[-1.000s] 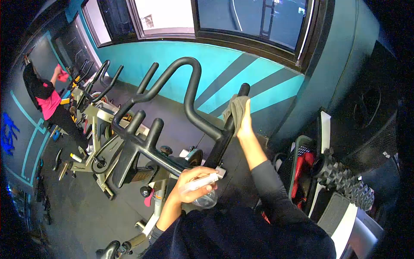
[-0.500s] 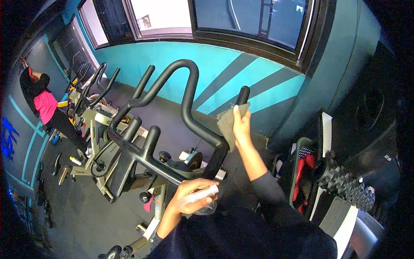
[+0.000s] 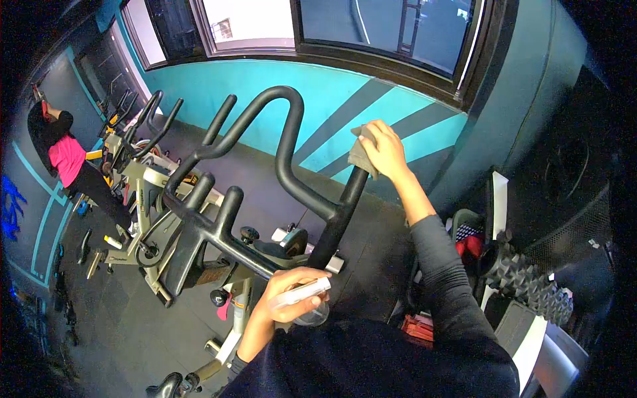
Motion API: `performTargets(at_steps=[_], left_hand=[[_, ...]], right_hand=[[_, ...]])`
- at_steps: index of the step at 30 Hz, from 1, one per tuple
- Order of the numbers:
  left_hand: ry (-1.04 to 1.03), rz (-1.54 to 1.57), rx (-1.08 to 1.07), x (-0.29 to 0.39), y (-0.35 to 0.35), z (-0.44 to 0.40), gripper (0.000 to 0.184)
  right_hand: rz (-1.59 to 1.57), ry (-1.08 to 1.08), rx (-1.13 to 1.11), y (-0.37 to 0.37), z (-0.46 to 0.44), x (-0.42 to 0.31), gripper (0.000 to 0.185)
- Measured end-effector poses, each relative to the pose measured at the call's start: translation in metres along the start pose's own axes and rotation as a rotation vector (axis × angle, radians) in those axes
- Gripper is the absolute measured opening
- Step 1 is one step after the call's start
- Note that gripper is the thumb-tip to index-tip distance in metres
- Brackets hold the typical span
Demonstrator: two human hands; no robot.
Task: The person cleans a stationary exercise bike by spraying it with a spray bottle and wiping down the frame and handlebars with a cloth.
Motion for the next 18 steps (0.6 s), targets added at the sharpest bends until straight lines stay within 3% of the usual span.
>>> performTargets(at_steps=[1,3,5,8,13,18], left_hand=[[-0.003,0.0,0.003,0.0,0.0,0.0,0.039],[-0.035,-0.031,-0.022,0.003,0.001,-0.001,0.037],[-0.07,-0.064,-0.048,0.004,0.0,-0.002,0.035],[0.004,0.024,-0.032,0.0,0.0,0.0,0.035],[0.005,-0.007,-0.026,0.001,0.0,0.0,0.035],[0.001,-0.029,-0.009,0.005,0.0,-0.002,0.035]], right_hand=[[0.003,0.0,0.003,0.003,0.002,0.001,0.026],[0.078,0.219,-0.008,0.006,0.004,-0.007,0.026],[0.083,0.254,-0.007,0.005,0.006,-0.008,0.023],[0.081,0.447,-0.034,0.01,0.017,-0.037,0.017],[-0.061,0.434,-0.145,-0.002,0.062,-0.067,0.022],[-0.166,0.242,-0.047,-0.003,0.094,-0.074,0.025]])
Point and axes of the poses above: each hand's wrist, its own z-axis away from the middle knuckle, its own y-axis out of the back of the hand, x = y × z, the point moved 5 cm from there along -z, towards the middle knuckle, and after that the axes turned 5 degrees about x, right-handed, at the moved point
